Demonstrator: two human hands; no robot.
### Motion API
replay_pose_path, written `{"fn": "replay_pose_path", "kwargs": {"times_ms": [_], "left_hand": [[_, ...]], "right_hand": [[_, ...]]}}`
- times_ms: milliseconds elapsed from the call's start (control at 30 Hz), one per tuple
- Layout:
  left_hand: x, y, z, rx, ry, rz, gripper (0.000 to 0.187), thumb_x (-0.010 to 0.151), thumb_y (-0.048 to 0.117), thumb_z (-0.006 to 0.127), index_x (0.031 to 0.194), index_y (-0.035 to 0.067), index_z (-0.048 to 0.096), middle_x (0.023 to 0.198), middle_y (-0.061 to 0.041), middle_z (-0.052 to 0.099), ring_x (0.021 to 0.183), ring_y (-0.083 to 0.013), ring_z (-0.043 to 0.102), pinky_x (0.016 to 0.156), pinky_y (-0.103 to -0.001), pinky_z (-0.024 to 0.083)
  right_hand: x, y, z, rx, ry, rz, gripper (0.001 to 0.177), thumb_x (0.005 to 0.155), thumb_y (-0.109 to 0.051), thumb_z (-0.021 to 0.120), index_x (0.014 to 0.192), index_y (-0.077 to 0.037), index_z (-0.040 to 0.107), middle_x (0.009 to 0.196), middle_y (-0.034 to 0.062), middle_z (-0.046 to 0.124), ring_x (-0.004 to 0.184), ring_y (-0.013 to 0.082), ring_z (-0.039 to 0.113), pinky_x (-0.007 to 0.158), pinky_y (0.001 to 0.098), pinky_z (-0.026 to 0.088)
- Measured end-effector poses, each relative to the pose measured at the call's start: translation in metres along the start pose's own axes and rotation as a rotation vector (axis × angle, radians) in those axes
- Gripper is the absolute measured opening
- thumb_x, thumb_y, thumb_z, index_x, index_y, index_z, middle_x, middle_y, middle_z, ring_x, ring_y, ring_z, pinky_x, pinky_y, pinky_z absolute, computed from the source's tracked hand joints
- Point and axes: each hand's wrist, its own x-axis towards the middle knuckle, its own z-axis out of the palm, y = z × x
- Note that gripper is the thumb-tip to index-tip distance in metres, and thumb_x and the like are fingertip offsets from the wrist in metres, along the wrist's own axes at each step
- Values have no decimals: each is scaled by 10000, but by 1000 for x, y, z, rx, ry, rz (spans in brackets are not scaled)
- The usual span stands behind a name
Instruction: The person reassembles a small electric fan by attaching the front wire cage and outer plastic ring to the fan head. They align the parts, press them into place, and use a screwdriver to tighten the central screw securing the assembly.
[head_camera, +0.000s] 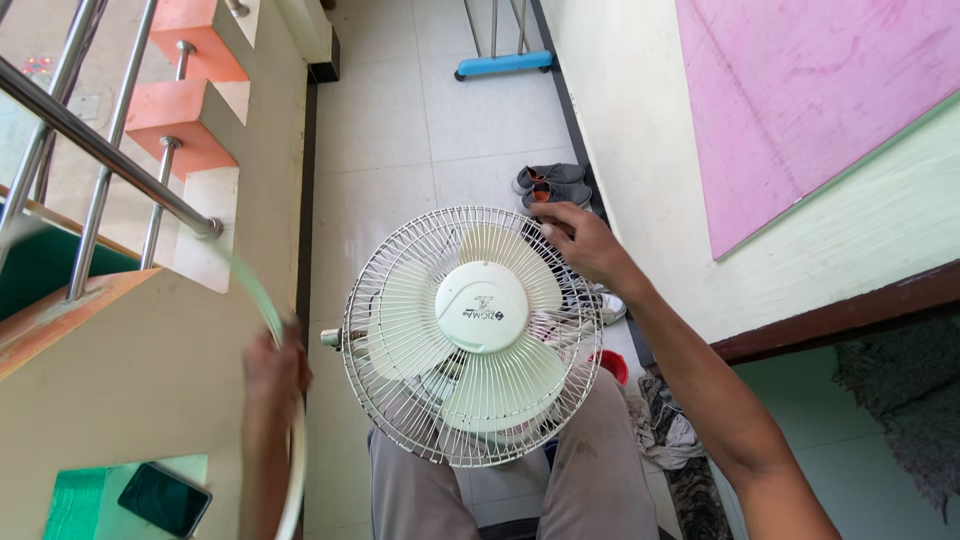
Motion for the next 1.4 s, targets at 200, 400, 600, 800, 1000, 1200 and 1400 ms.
{"fn": "replay_pose_path", "kwargs": {"times_ms": [200, 400, 600, 800, 1000, 1200, 1400], "left_hand": [[-60, -59, 8, -333, -109, -183, 514, 836, 427, 769, 1119, 36, 596, 575, 90, 365, 426, -15, 282, 349, -219, 206], [-76, -49, 25, -287, -117, -114, 614, 755, 195, 851, 1264, -17, 581, 534, 83, 393, 381, -28, 284, 325, -231, 199], [-84, -40, 30, -322, -118, -92, 656, 773, 201, 821, 1343, 11, 557, 521, 76, 475, 374, -11, 311, 314, -215, 200], [-82, -47, 32, -412, -184, -9, 699, 792, 172, 831, 1419, 1, 573, 778, -8, 633, 430, 12, 379, 308, -185, 253], [-89, -54, 35, -460, -182, -17, 704, 785, 143, 814, 1438, 36, 572, 1314, -101, 692, 458, -9, 475, 308, -159, 358], [-106, -54, 41, -611, -260, 103, 793, 768, 53, 822, 1484, 61, 480, 1375, -88, 648, 635, -24, 638, 377, -129, 467], [-106, -55, 46, -679, -210, 65, 764, 801, 76, 776, 1499, 48, 466, 1245, -52, 723, 675, -28, 685, 395, -153, 490]], "right_hand": [[26, -1, 21, -111, 22, -19, 351, 1022, -228, 546, 1320, -65, 634, 1263, 105, 682, 1084, 223, 687, 968, 356, 538], [23, -5, 20, -161, 72, -90, 304, 1039, -236, 548, 1234, -73, 713, 1165, 117, 741, 1021, 220, 703, 900, 370, 534], [22, -9, 17, -107, -5, 124, 341, 1046, -277, 524, 1307, -136, 693, 1051, 136, 750, 845, 196, 667, 830, 351, 539], [20, 8, 12, 118, -32, 19, 372, 1043, -289, 538, 1334, -99, 670, 1180, 96, 746, 1032, 164, 683, 937, 323, 552], [-18, 19, 5, 354, -34, -11, 521, 1046, -390, 489, 1428, -45, 571, 1326, 125, 686, 1226, 218, 646, 1059, 338, 516], [-49, 22, 14, 268, 32, -148, 702, 1048, -528, 490, 1507, 4, 491, 1440, 171, 597, 1339, 258, 552, 1139, 376, 417], [-60, 19, 22, 204, 106, -55, 844, 955, -607, 561, 1531, 0, 453, 1380, 166, 616, 1152, 217, 602, 1052, 366, 470]]}}
